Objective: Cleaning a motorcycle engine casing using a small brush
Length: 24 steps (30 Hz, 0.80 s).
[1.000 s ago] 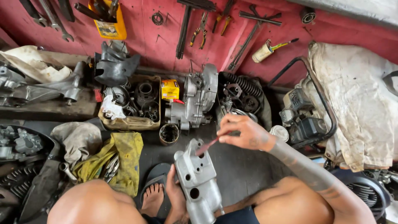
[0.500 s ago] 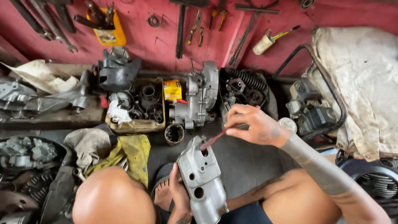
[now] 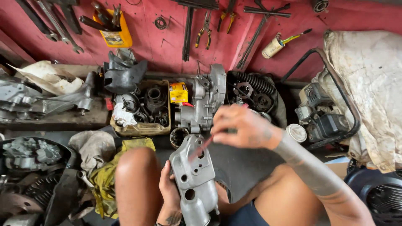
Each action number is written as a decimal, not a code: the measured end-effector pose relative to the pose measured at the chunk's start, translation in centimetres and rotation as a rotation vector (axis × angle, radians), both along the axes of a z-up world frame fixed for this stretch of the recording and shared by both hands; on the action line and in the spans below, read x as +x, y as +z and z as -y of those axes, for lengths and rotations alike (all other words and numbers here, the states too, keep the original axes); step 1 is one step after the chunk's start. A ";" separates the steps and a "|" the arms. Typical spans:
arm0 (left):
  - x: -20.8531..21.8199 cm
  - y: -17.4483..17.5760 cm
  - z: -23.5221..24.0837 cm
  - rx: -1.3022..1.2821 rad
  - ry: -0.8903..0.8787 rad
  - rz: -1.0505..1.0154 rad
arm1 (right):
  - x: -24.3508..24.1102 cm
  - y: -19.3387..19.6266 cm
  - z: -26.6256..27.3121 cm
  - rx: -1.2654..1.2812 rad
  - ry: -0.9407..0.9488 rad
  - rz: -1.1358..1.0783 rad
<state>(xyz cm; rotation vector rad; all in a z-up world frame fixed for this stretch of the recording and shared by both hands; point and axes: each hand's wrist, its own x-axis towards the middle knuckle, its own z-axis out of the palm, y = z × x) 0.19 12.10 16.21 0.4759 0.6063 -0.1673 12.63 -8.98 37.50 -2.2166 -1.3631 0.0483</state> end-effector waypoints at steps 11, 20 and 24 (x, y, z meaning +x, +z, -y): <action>11.6 6.7 0.3 0.129 -0.220 0.136 | 3.6 -11.0 5.8 0.719 -0.578 0.314; 13.7 1.1 0.1 0.211 -0.181 0.058 | 3.8 -15.7 4.2 0.654 -0.643 0.457; 14.8 -1.4 0.3 0.160 -0.100 0.023 | 3.4 -17.9 2.5 0.689 -0.602 0.392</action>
